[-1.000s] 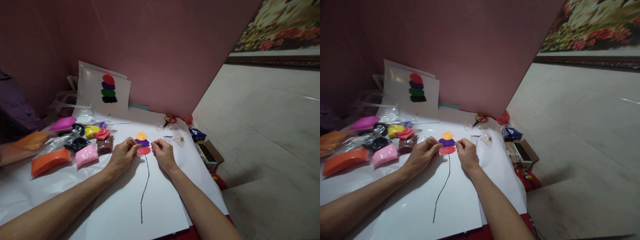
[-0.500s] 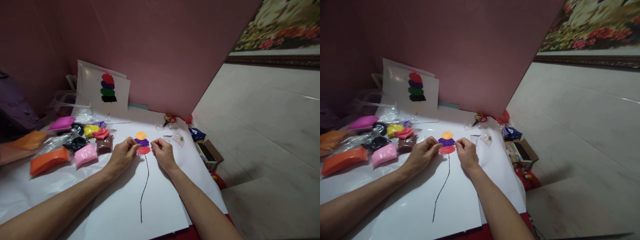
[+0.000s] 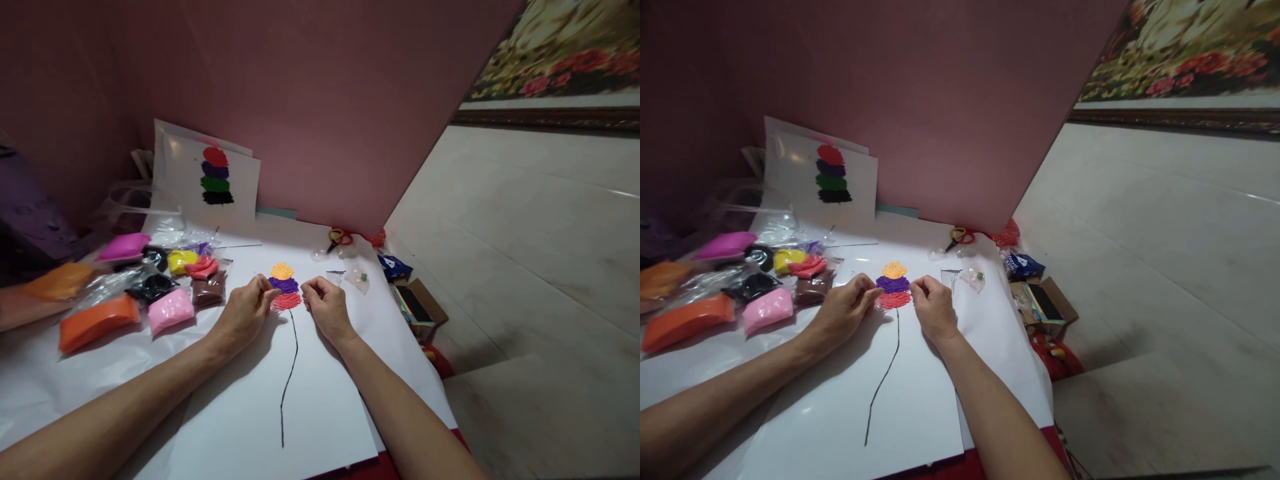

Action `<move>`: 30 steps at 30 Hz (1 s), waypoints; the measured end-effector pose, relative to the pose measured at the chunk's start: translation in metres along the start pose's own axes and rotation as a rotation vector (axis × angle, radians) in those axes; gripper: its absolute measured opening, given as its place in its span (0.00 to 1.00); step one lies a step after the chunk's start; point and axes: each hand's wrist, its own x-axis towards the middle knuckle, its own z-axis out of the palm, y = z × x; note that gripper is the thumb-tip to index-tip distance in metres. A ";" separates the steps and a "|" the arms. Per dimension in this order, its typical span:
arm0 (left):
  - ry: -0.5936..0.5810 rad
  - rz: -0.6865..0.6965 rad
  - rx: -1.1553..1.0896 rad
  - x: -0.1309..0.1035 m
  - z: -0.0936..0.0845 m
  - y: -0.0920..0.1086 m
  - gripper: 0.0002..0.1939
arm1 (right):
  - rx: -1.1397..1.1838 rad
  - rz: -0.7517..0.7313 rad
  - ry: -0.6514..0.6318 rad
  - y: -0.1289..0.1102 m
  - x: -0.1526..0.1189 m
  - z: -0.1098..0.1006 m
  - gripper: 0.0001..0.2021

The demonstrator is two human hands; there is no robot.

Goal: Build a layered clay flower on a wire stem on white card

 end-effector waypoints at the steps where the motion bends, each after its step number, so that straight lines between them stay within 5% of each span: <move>1: -0.002 0.002 0.012 0.000 0.000 0.000 0.10 | -0.001 0.001 0.000 0.000 0.000 0.000 0.09; 30: -0.039 -0.022 0.177 -0.002 -0.009 0.002 0.09 | 0.037 -0.003 -0.022 -0.001 -0.001 0.000 0.09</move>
